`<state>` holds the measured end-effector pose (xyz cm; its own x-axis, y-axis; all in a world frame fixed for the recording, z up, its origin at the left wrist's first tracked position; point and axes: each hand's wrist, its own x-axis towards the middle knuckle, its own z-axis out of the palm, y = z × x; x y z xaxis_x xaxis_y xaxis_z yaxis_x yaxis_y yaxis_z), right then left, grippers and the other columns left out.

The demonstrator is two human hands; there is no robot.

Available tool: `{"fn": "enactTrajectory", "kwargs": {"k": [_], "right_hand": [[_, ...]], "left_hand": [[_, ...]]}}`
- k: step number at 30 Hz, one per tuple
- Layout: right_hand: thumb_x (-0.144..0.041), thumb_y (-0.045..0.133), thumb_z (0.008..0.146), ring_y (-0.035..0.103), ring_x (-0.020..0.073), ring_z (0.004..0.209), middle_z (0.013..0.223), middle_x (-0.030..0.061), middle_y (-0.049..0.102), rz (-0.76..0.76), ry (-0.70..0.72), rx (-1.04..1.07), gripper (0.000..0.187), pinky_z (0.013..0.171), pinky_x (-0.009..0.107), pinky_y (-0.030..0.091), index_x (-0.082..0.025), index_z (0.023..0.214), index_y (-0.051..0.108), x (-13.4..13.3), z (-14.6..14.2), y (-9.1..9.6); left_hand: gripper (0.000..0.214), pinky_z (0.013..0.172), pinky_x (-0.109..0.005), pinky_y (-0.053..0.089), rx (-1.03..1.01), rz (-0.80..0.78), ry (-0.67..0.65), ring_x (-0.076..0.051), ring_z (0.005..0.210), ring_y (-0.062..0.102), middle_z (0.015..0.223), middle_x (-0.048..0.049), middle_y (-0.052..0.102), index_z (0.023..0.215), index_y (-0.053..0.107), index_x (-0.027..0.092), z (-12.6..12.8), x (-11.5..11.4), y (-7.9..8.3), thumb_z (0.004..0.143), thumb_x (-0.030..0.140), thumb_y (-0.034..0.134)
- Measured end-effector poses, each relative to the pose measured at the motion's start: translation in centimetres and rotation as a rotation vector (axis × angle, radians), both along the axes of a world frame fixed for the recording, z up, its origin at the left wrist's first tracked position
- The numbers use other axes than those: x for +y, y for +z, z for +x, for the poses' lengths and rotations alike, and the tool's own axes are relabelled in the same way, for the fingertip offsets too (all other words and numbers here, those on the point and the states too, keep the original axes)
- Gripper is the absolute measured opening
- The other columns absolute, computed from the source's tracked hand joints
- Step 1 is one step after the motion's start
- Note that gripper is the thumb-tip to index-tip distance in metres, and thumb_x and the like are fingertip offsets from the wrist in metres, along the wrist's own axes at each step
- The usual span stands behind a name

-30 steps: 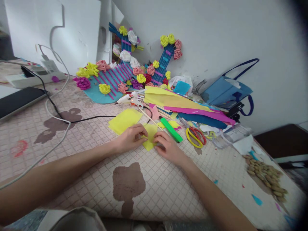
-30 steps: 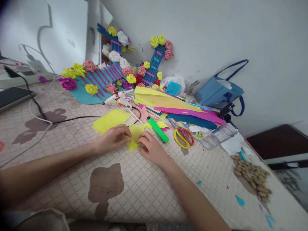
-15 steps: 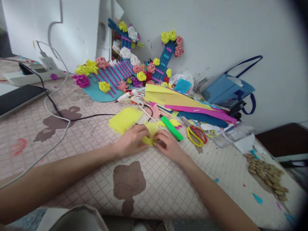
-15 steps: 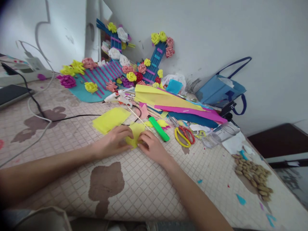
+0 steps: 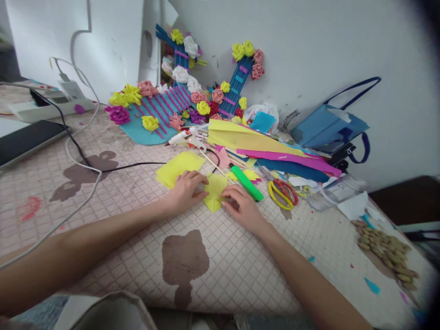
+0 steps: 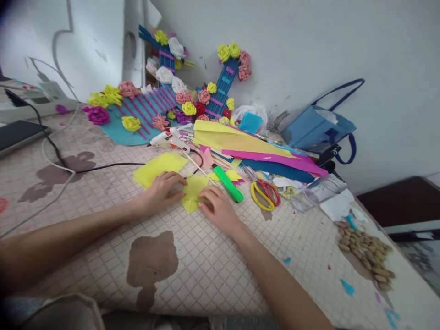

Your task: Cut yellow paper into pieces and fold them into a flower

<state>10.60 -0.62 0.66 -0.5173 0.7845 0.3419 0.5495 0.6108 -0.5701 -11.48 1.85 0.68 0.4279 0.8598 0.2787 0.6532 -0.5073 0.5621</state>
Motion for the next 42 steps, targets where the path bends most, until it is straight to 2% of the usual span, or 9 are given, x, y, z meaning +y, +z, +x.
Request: {"fn": "enactTrajectory", "kwargs": {"k": [5, 10, 16, 19, 23, 30, 34, 37, 42], "right_hand": [[-0.016, 0.051, 0.084, 0.053, 0.0197, 0.098, 0.102, 0.0069, 0.055, -0.023, -0.011, 0.009, 0.017, 0.083, 0.036, 0.047, -0.022, 0.099, 0.056, 0.0, 0.0, 0.0], [-0.016, 0.051, 0.084, 0.053, 0.0198, 0.097, 0.103, 0.0072, 0.054, -0.049, -0.041, 0.054, 0.018, 0.08, 0.034, 0.048, -0.023, 0.1, 0.056, -0.1, -0.2, 0.2], [-0.022, 0.056, 0.081, 0.047, 0.0236, 0.111, 0.119, 0.0094, 0.047, -0.04, -0.227, 0.225, 0.017, 0.08, 0.036, 0.047, -0.024, 0.098, 0.059, 0.1, 0.1, 0.6], [-0.029, 0.054, 0.083, 0.048, 0.0226, 0.112, 0.121, 0.0082, 0.049, -0.21, -0.148, 0.382, 0.015, 0.082, 0.036, 0.048, -0.024, 0.097, 0.058, 0.4, 0.5, 0.5], [-0.037, 0.051, 0.086, 0.058, 0.0188, 0.089, 0.094, 0.0043, 0.061, -0.388, -0.048, 0.437, 0.018, 0.075, 0.033, 0.048, -0.023, 0.092, 0.061, 0.2, 0.6, 0.6], [-0.033, 0.05, 0.087, 0.06, 0.0181, 0.086, 0.091, 0.0028, 0.065, -0.398, -0.01, 0.324, 0.017, 0.074, 0.032, 0.049, -0.024, 0.094, 0.063, -0.5, 0.7, 1.7], [-0.023, 0.045, 0.087, 0.06, 0.0173, 0.088, 0.096, 0.0031, 0.064, -0.399, 0.061, 0.284, 0.021, 0.075, 0.033, 0.05, -0.025, 0.1, 0.061, -0.4, 0.9, 1.4], [-0.017, 0.047, 0.083, 0.061, 0.0176, 0.089, 0.097, 0.0033, 0.064, -0.36, 0.04, 0.261, 0.021, 0.077, 0.033, 0.049, -0.024, 0.098, 0.061, -0.5, 0.6, 1.1], [-0.012, 0.052, 0.075, 0.058, 0.0172, 0.078, 0.091, 0.0031, 0.063, -0.084, -0.236, 0.214, 0.019, 0.07, 0.032, 0.048, -0.022, 0.09, 0.059, -0.7, 0.1, 0.9]], "left_hand": [[0.022, 0.088, -0.044, 0.036, -0.035, -0.144, 0.021, -0.027, 0.105, 0.047, 0.105, -0.0061, 0.061, 0.098, 0.062, 0.02, 0.4, -0.4, 0.7, 0.077, 0.027, 0.059], [0.016, 0.09, -0.045, 0.035, -0.081, -0.107, 0.021, -0.027, 0.106, 0.048, 0.1, -0.0042, 0.063, 0.089, 0.066, 0.023, 0.6, -0.7, 0.4, 0.073, 0.027, 0.064], [0.01, 0.08, -0.032, 0.046, -0.334, -0.122, -0.112, -0.016, 0.085, 0.058, 0.088, -0.0046, 0.064, 0.082, 0.064, 0.017, 0.1, -0.4, 1.2, 0.078, 0.025, 0.059], [0.013, 0.071, -0.027, 0.049, -0.474, -0.276, -0.214, -0.013, 0.076, 0.059, 0.083, -0.0043, 0.062, 0.081, 0.06, 0.015, 0.0, -0.3, 1.6, 0.078, 0.027, 0.06], [0.012, 0.06, -0.022, 0.048, -0.476, -0.463, -0.357, -0.011, 0.068, 0.058, 0.076, -0.0025, 0.062, 0.081, 0.057, 0.014, 0.0, -0.2, 1.5, 0.077, 0.025, 0.059], [0.012, 0.063, -0.024, 0.048, -0.504, -0.43, -0.271, -0.011, 0.071, 0.059, 0.08, -0.0039, 0.064, 0.085, 0.059, 0.014, -0.5, 0.6, 1.4, 0.079, 0.023, 0.055], [0.015, 0.064, -0.024, 0.048, -0.462, -0.476, -0.345, -0.012, 0.072, 0.059, 0.081, -0.0037, 0.064, 0.087, 0.059, 0.014, -0.7, 0.7, 1.4, 0.082, 0.026, 0.053], [0.019, 0.071, -0.028, 0.048, -0.421, -0.405, -0.325, -0.014, 0.081, 0.06, 0.088, -0.0049, 0.064, 0.093, 0.058, 0.015, -0.7, 0.6, 1.5, 0.084, 0.03, 0.051], [0.041, 0.094, -0.038, 0.039, -0.301, 0.024, -0.236, -0.022, 0.11, 0.049, 0.115, -0.0093, 0.056, 0.111, 0.053, 0.018, -0.4, -0.3, 2.0, 0.078, 0.039, 0.063]]}}
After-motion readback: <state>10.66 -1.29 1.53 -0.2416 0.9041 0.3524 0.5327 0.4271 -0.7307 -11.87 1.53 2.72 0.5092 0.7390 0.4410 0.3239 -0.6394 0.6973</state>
